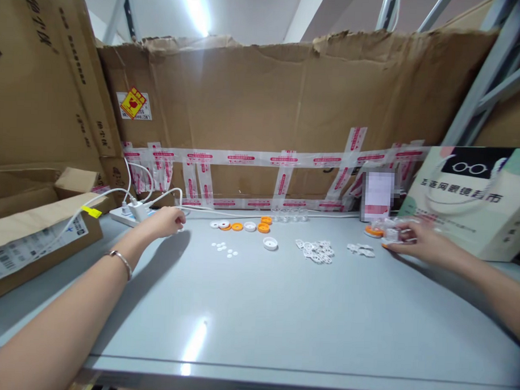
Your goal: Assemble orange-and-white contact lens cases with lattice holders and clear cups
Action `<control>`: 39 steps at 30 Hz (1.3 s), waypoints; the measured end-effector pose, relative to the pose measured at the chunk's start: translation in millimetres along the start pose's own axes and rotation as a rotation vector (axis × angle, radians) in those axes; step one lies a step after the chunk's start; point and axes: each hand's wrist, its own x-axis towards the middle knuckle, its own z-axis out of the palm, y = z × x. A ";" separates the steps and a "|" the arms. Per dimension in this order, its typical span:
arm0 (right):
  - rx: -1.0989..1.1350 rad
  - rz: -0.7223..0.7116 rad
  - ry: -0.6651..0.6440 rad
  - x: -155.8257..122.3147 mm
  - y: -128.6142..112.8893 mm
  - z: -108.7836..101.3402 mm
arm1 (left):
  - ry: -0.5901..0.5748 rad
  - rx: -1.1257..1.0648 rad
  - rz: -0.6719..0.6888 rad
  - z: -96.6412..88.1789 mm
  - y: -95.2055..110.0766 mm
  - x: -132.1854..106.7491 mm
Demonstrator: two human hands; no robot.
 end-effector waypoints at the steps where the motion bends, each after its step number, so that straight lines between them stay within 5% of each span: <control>1: -0.027 -0.006 0.008 0.6 1.6 1.0 | 0.010 0.006 0.004 2.6 0.4 2.2; 14: -0.260 -0.080 0.146 -8.1 -9.1 -6.8 | 0.141 -0.099 0.073 19.0 -1.4 10.6; 19: -0.278 -0.151 0.324 -24.5 -29.6 -11.4 | 0.279 -0.294 0.200 2.4 47.5 -7.2; 23: -0.147 -0.303 0.391 -43.7 -55.3 -6.6 | 0.187 -0.446 0.400 -1.1 110.5 -29.2; 28: -0.038 -0.573 0.268 -67.5 -91.6 6.3 | -0.029 -0.589 0.646 6.5 157.9 -39.2; 36: 0.052 -0.795 -0.122 -99.1 -144.7 32.3 | -0.089 -0.610 0.655 26.2 162.0 -28.5; 39: 0.078 -0.850 -0.274 -104.7 -162.0 42.8 | -0.096 -0.618 0.643 20.5 160.6 -29.1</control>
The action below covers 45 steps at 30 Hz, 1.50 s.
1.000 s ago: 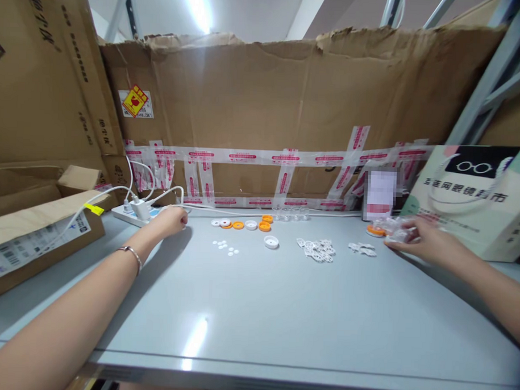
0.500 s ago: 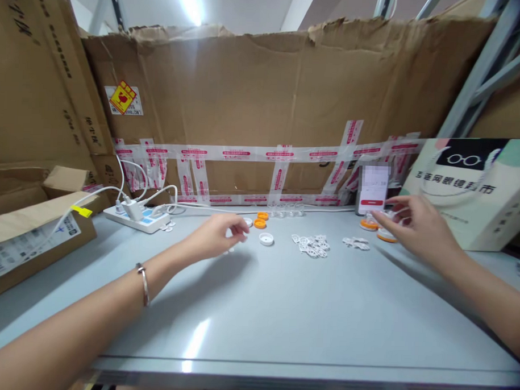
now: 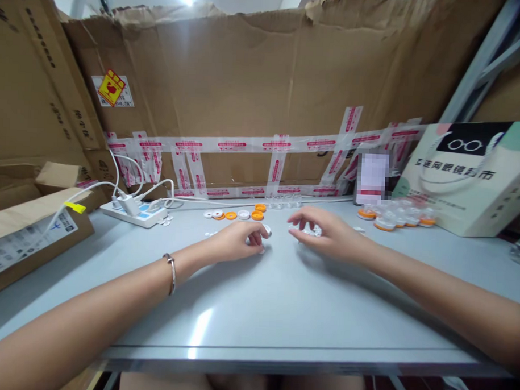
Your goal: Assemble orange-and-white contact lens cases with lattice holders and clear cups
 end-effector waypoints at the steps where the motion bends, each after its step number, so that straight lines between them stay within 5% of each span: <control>1: 0.035 0.000 -0.043 4.1 -3.7 3.2 | 0.014 0.001 0.000 -6.4 1.4 -0.4; 5: 0.167 0.037 -0.246 18.9 -15.1 15.6 | 0.173 0.085 -0.061 -53.3 -6.0 -4.7; 10: 0.207 0.074 -0.352 26.3 -23.6 32.9 | 0.224 0.335 -0.268 -97.1 -59.2 -16.6; 16: 0.309 0.097 -0.291 22.9 -24.2 45.4 | 0.072 0.385 -0.349 -84.2 -105.5 -6.8; 22: 0.369 0.102 -0.260 19.2 -24.2 50.2 | 0.005 0.371 -0.370 -79.2 -104.6 13.7; 33: 0.494 0.207 -0.289 17.9 -24.3 49.7 | 0.015 0.363 -0.392 -77.7 -102.2 11.4; 45: 0.539 0.265 -0.314 17.9 -24.0 47.6 | -0.020 0.408 -0.359 -72.9 -124.6 33.5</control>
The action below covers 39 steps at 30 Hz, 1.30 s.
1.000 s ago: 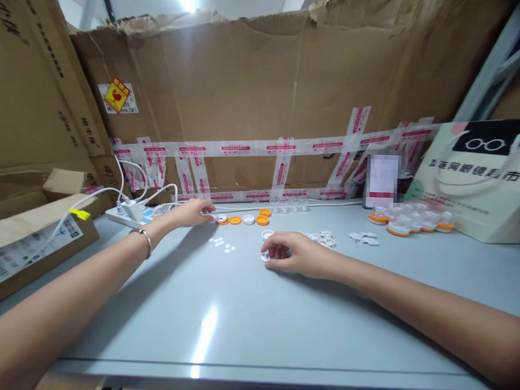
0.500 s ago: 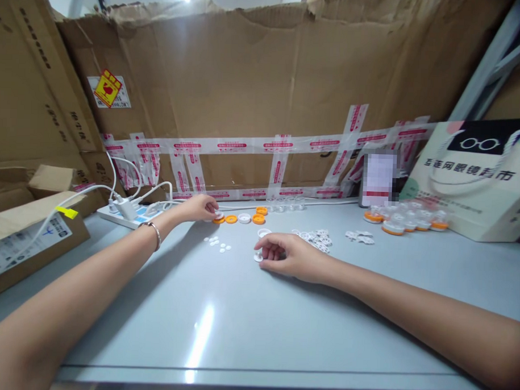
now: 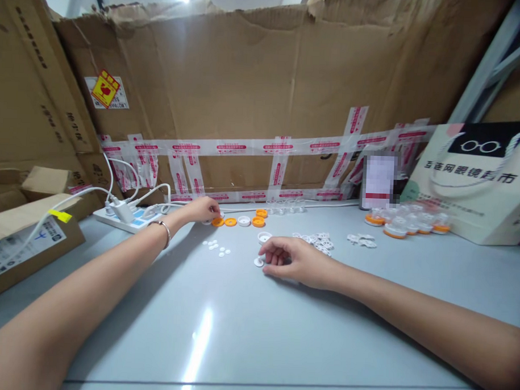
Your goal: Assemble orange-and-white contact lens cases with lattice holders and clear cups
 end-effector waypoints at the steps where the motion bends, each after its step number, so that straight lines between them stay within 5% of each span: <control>1: -0.004 0.005 0.000 -0.4 -0.6 -0.2 | -0.002 -0.001 0.004 0.1 0.2 1.2; 11: 0.001 0.024 0.007 -3.6 -2.7 -1.7 | -0.110 -0.016 0.105 -6.7 9.2 -15.9; 19: 0.006 0.015 0.015 -4.2 -0.1 -3.9 | 0.074 0.045 0.224 -13.2 38.0 -40.0; 22: 0.003 0.016 0.027 -4.5 0.5 -7.7 | 0.149 0.026 0.363 -13.9 69.8 -63.6; 24: -0.006 0.004 0.027 -4.5 1.0 -10.1 | 0.205 0.020 0.639 -9.0 89.6 -77.7; 27: -0.008 -0.002 0.009 -4.5 2.2 -11.8 | 0.270 0.102 0.833 3.7 104.9 -86.6; 39: -0.061 0.013 0.047 -0.9 5.1 -4.8 | 0.268 0.151 0.869 22.3 96.1 -77.8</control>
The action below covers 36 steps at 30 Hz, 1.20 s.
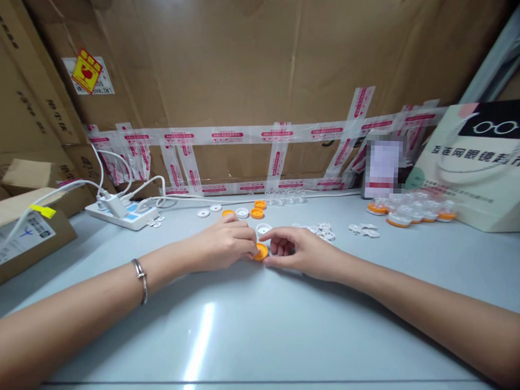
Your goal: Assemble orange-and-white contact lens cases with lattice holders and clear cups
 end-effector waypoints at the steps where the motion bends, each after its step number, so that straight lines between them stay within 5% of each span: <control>1: -0.016 -0.008 0.007 0.6 0.7 1.2 | -0.009 -0.005 -0.006 -0.2 0.3 -0.4; 12: -0.065 -0.023 0.052 3.0 5.1 5.5 | 0.003 -0.116 -0.067 4.9 -0.1 -5.6; 17: -0.049 0.012 0.036 -0.2 0.3 5.2 | -0.013 -0.332 -0.330 -27.3 -16.4 -15.7; 20: -0.062 0.022 0.026 -1.2 -0.4 5.2 | -0.182 -0.296 -0.589 -52.1 -32.3 -36.5; 24: -0.053 0.025 0.018 -0.7 -1.4 6.3 | -0.383 -0.210 -0.770 -66.3 -48.2 -69.9; 28: -0.064 0.027 0.015 -0.9 -4.2 7.0 | -0.535 -0.246 -0.873 -69.7 -58.2 -94.7; 36: -0.087 0.006 0.018 -1.9 -4.5 6.8 | -0.623 -0.296 -0.951 -78.6 -60.3 -109.3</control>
